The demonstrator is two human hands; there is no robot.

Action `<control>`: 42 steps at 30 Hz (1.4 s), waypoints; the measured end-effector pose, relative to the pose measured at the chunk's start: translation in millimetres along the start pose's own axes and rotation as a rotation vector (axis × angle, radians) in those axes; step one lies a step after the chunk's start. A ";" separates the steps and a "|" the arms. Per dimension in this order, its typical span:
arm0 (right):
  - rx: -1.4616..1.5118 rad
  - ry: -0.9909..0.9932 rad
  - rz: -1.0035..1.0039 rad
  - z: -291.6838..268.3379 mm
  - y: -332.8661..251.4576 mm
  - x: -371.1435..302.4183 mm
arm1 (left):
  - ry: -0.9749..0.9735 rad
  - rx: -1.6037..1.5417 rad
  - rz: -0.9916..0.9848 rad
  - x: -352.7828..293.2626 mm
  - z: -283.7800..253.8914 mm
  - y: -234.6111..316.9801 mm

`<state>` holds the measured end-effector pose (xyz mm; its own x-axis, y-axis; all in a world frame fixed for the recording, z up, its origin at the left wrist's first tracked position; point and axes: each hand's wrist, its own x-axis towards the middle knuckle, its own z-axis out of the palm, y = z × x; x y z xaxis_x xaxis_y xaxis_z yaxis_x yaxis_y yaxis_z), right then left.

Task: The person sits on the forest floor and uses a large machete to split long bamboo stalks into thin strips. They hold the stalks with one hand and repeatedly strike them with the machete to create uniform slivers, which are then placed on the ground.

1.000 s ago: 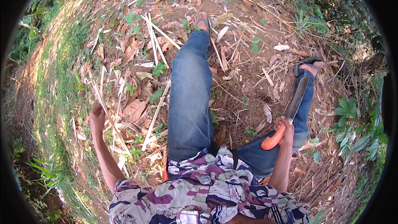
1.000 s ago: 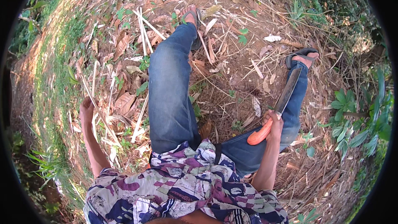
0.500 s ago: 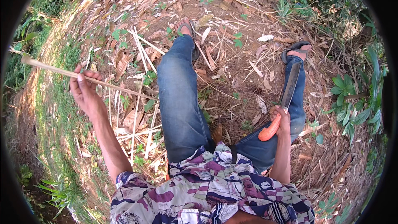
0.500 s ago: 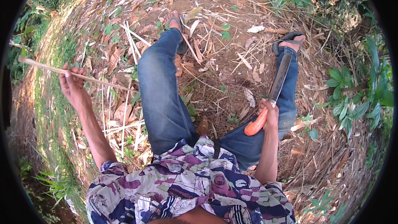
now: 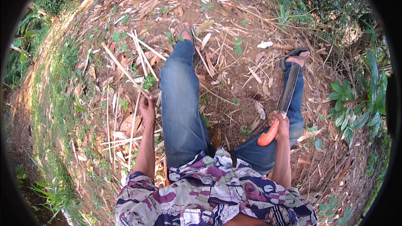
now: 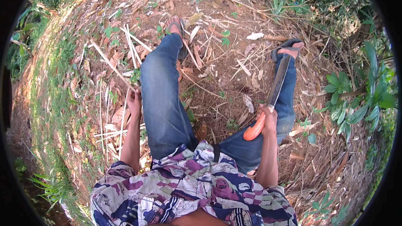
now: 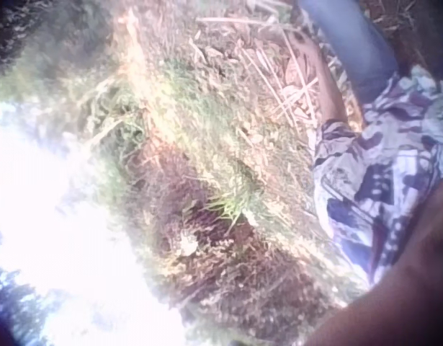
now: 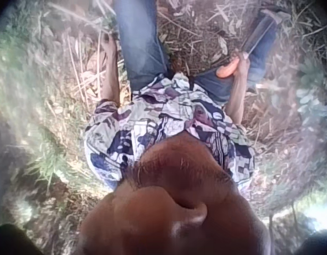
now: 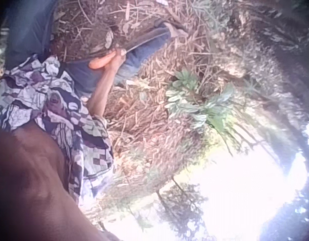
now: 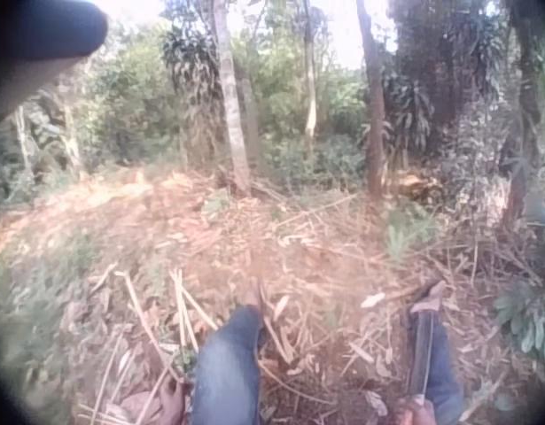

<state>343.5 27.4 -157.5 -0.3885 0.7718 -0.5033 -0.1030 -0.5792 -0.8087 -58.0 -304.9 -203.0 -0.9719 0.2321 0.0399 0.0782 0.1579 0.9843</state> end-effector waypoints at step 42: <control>-1.437 0.366 -1.067 40.3 -248.0 54.0 | -1.426 -0.480 -0.498 -57.2 204.5 273.7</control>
<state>311.2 202.1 28.2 -0.4741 0.7443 0.4704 0.7092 0.6394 -0.2970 64.4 -78.6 29.1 0.1418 0.9683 -0.2054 -0.5144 0.2494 0.8205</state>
